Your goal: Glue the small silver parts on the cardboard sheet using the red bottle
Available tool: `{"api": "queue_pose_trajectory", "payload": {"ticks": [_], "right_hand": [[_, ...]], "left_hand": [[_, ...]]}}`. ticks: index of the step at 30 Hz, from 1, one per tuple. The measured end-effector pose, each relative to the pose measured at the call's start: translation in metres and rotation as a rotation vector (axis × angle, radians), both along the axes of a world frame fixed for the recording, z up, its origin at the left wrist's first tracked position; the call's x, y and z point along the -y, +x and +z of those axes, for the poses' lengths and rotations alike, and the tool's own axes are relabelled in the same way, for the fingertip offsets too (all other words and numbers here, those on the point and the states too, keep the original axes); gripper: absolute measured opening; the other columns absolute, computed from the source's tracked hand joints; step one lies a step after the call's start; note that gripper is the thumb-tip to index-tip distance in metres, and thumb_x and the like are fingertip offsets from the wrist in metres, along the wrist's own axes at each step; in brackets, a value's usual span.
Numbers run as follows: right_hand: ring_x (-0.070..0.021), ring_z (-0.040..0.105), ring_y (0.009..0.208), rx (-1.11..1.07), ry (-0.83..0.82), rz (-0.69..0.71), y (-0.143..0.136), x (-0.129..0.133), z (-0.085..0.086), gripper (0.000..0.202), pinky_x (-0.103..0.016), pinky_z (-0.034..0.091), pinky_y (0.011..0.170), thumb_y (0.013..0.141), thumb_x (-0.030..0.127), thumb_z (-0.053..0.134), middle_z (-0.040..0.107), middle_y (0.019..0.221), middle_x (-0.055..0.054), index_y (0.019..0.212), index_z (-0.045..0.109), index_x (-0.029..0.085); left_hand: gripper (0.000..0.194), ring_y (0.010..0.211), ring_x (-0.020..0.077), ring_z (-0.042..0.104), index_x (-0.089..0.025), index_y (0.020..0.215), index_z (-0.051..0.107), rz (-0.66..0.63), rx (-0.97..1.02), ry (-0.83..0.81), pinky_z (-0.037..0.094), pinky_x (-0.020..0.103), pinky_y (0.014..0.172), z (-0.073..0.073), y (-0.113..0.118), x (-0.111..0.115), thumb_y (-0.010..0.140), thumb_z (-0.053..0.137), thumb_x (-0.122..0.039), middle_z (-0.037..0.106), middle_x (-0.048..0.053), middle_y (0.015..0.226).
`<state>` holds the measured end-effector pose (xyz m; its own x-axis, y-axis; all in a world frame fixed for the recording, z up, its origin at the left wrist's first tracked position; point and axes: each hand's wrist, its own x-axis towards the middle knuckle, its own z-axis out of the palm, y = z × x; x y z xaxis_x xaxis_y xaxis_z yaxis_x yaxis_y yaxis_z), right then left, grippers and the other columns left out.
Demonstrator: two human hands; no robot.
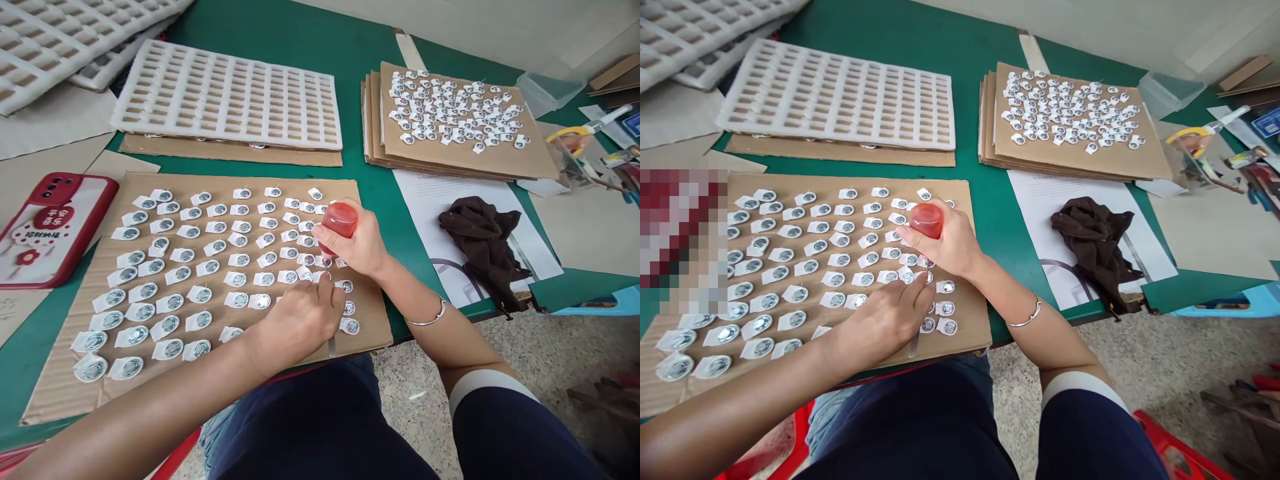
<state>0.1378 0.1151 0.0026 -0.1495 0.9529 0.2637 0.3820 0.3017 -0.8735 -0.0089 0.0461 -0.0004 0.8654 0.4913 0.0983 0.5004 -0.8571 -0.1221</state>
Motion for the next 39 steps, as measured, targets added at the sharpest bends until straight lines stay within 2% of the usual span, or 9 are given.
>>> {"api": "queue_pose_trajectory", "payload": {"ticks": [11,17,28,39], "right_hand": [[-0.0145,0.055,0.061,0.041,0.021,-0.004,0.0003,-0.0002,-0.0009,0.028,-0.032,0.045,0.064,0.069,0.047,0.064,0.058,0.066,0.002,0.076,0.051,0.024],[-0.0116,0.054,0.062,0.086,0.095,-0.032,-0.0001,-0.0017,-0.0026,0.030,-0.028,0.045,0.063,0.070,0.048,0.062,0.058,0.068,0.003,0.074,0.051,0.020],[-0.0108,0.054,0.061,0.093,0.093,-0.032,0.0009,-0.0022,-0.0032,0.028,-0.027,0.046,0.062,0.072,0.045,0.062,0.058,0.068,0.003,0.075,0.051,0.020],[-0.0102,0.052,0.064,0.106,0.142,-0.061,0.0030,-0.0056,-0.0064,0.028,-0.025,0.044,0.061,0.070,0.044,0.064,0.057,0.074,0.002,0.078,0.052,0.020]], "left_hand": [[0.018,0.061,0.0213,0.059,-0.008,0.089,0.052,-0.001,0.008,0.035,0.047,0.032,0.052,-0.0017,0.0003,0.0011,0.078,0.039,-0.002,0.061,0.020,0.096],[0.016,0.058,0.0200,0.058,-0.008,0.087,0.051,-0.003,0.025,0.064,0.046,0.031,0.050,-0.0013,-0.0003,0.0006,0.077,0.041,-0.002,0.062,0.018,0.091],[0.018,0.058,0.0190,0.057,-0.009,0.087,0.050,-0.001,-0.007,0.037,0.047,0.030,0.050,0.0015,0.0008,0.0005,0.077,0.038,0.001,0.061,0.014,0.085],[0.014,0.057,0.0198,0.057,-0.009,0.081,0.049,-0.014,0.078,0.038,0.047,0.031,0.049,0.0006,0.0010,-0.0002,0.076,0.041,0.000,0.061,0.015,0.082]]}}
